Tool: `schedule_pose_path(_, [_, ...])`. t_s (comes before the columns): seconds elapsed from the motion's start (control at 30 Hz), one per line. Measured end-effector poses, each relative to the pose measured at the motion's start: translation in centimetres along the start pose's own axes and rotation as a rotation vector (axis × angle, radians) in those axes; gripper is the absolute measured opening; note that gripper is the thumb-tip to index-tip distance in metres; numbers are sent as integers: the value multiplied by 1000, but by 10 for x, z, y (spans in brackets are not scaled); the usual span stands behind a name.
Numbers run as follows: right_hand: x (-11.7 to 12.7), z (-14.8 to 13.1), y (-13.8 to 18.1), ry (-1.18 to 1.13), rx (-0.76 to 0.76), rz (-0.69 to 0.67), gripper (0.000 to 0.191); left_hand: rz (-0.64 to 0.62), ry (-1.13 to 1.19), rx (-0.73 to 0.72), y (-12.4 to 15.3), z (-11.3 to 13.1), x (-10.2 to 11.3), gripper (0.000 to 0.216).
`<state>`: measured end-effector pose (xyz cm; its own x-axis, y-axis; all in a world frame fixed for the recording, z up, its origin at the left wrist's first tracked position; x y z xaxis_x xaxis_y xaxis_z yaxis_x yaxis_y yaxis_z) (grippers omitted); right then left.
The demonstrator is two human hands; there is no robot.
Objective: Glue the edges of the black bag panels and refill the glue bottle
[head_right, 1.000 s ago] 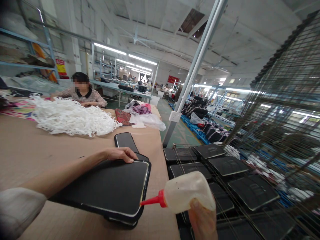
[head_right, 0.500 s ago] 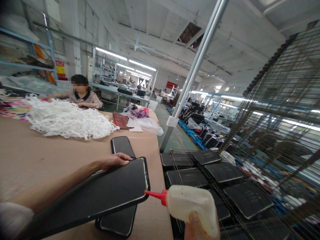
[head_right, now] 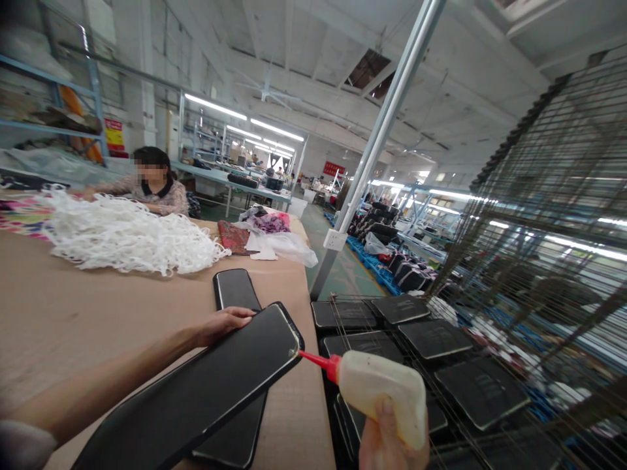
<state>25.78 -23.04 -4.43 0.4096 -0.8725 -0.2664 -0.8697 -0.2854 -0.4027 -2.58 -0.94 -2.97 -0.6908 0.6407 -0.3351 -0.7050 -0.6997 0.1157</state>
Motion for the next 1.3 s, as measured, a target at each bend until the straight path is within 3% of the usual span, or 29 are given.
schedule_pose_path(0.07, [-2, -2, 3, 28, 9, 7, 58, 15, 8, 5, 0, -2, 1, 44])
schedule_pose_path(0.23, [-2, -6, 11, 137, 173, 87, 23, 24, 29, 17, -2, -10, 5, 44])
schedule_pose_path(0.37, [-7, -9, 13, 87, 277, 95, 18, 7, 33, 18, -2, -13, 4, 42])
schedule_pose_path(0.47, [-13, -11, 14, 87, 253, 63, 14, 2, 31, 17, -5, -14, 4, 42])
schedule_pose_path(0.57, [-18, -13, 13, 16, 142, -4, 22, 15, 32, 22, -8, -15, 5, 42])
schedule_pose_path(0.77, [-24, -24, 4, -142, -84, -109, 60, 78, 23, 29, -10, -19, 9, 45])
schedule_pose_path(0.9, [-32, -35, -4, -255, -195, -262, 61, 66, 10, 38, -7, -23, 11, 45])
schedule_pose_path(1.3, [-46, -57, -26, -175, -148, -391, 60, 121, -5, 85, 4, -37, 21, 44])
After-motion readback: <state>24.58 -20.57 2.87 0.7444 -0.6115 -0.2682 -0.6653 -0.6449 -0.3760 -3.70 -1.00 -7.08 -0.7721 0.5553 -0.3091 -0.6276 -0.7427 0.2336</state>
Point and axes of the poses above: each hand's wrist, its own y-axis away from the middle knuckle, its own x-axis out of the back of the hand, z = x × y, the point moved 3 cm from there along -y, towards the middle knuckle, and after that the axes turned 5 degrees about -x, right-handed, at the moved point
